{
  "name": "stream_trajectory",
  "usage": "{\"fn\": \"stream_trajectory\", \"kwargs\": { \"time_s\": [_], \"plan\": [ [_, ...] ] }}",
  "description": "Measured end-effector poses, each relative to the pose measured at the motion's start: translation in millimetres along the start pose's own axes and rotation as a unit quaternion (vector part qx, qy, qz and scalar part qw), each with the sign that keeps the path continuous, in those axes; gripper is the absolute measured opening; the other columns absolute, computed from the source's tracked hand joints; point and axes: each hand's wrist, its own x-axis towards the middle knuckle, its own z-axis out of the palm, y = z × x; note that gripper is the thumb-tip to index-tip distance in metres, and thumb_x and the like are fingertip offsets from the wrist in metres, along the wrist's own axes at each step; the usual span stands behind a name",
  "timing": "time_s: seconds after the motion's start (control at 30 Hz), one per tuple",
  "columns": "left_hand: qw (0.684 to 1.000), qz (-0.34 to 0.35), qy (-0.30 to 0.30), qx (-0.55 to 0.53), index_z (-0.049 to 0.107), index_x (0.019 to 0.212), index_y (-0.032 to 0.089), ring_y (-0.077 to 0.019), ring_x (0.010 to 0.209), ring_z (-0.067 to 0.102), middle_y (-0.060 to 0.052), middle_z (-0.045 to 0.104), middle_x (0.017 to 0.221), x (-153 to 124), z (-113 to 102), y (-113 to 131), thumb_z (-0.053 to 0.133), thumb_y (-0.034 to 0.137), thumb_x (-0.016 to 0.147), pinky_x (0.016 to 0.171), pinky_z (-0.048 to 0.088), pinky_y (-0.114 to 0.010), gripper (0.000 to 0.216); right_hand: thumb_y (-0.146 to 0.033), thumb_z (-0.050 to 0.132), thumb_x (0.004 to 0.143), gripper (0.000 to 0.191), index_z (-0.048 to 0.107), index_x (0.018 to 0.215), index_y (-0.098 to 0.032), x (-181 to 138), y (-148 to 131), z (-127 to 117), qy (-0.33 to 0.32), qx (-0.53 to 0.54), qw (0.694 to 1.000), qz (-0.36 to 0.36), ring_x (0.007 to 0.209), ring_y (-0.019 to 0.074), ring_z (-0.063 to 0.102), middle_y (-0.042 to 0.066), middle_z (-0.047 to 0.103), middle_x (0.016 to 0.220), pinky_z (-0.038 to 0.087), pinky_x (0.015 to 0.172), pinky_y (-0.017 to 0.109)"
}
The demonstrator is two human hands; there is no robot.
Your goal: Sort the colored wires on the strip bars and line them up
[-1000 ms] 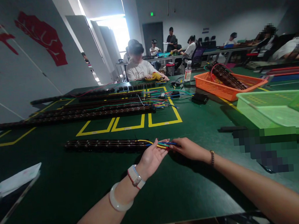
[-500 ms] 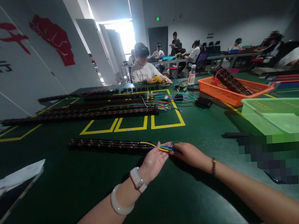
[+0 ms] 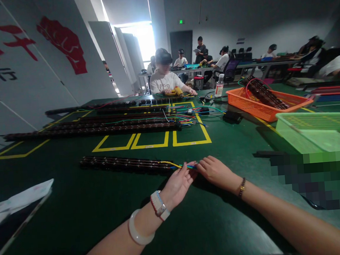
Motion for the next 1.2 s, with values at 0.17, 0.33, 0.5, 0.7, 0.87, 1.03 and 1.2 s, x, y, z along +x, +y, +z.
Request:
{"fn": "stream_trajectory", "kwargs": {
  "time_s": [0.17,0.33,0.5,0.7,0.87,1.03,1.2],
  "plan": [
    [1.0,0.003,-0.019,-0.012,0.063,0.089,0.009,-0.0199,0.098,0.061,-0.014,0.065,0.099,6,-6,-2,0.048,0.025,0.089,0.094,0.043,-0.035,0.022,-0.016,0.043,0.092,0.018,0.056,0.104,-0.013,-5,12,-5,0.04,0.0,0.999,-0.029,0.073,0.0172,0.053,0.007,0.061,0.086,0.04,0.068,0.032],
    [1.0,-0.009,-0.007,-0.015,0.062,0.089,0.008,-0.0163,0.088,0.062,-0.012,0.066,0.093,6,-7,-1,0.047,0.021,0.089,0.089,0.046,-0.031,0.02,-0.011,0.042,0.092,0.03,0.052,0.119,-0.019,-13,20,-13,0.129,-0.032,0.979,-0.157,0.093,0.0157,0.056,0.005,0.062,0.109,0.043,0.085,0.033],
    [1.0,-0.013,0.005,-0.014,0.062,0.086,0.009,-0.0143,0.083,0.062,-0.011,0.067,0.09,3,-3,1,0.048,0.02,0.089,0.087,0.046,-0.03,0.018,-0.013,0.044,0.092,0.023,0.06,0.109,-0.011,-10,14,-9,0.157,-0.033,0.971,-0.175,0.096,0.0173,0.058,0.007,0.064,0.103,0.048,0.082,0.031],
    [1.0,-0.011,-0.005,-0.008,0.063,0.085,0.008,-0.0164,0.088,0.062,-0.012,0.066,0.091,2,0,1,0.048,0.025,0.089,0.089,0.045,-0.031,0.023,-0.014,0.044,0.091,0.024,0.062,0.107,-0.01,-12,12,-8,0.186,-0.007,0.965,-0.184,0.093,0.0165,0.06,0.009,0.066,0.101,0.05,0.087,0.031],
    [1.0,-0.006,-0.012,-0.005,0.063,0.087,0.007,-0.0168,0.088,0.062,-0.013,0.066,0.091,4,-3,0,0.046,0.027,0.09,0.086,0.047,-0.031,0.026,-0.014,0.045,0.091,0.024,0.062,0.107,-0.009,-13,10,-13,0.2,-0.016,0.957,-0.211,0.098,0.0182,0.06,0.01,0.066,0.104,0.049,0.092,0.034],
    [1.0,-0.018,-0.012,-0.009,0.062,0.09,0.008,-0.0165,0.084,0.062,-0.012,0.066,0.089,6,-5,0,0.046,0.024,0.09,0.083,0.049,-0.031,0.023,-0.01,0.045,0.09,0.024,0.061,0.108,-0.009,-13,5,-11,0.181,0.042,0.965,-0.186,0.095,0.0199,0.06,0.011,0.066,0.101,0.049,0.088,0.037],
    [0.999,-0.005,-0.001,-0.034,0.059,0.079,0.01,-0.0134,0.076,0.062,-0.008,0.064,0.079,7,-6,-1,0.045,0.02,0.09,0.085,0.048,-0.03,0.021,-0.014,0.042,0.091,0.026,0.06,0.11,-0.014,-8,-3,-6,0.154,0.241,0.958,-0.027,0.084,0.018,0.058,0.011,0.064,0.094,0.051,0.074,0.033]
  ]
}}
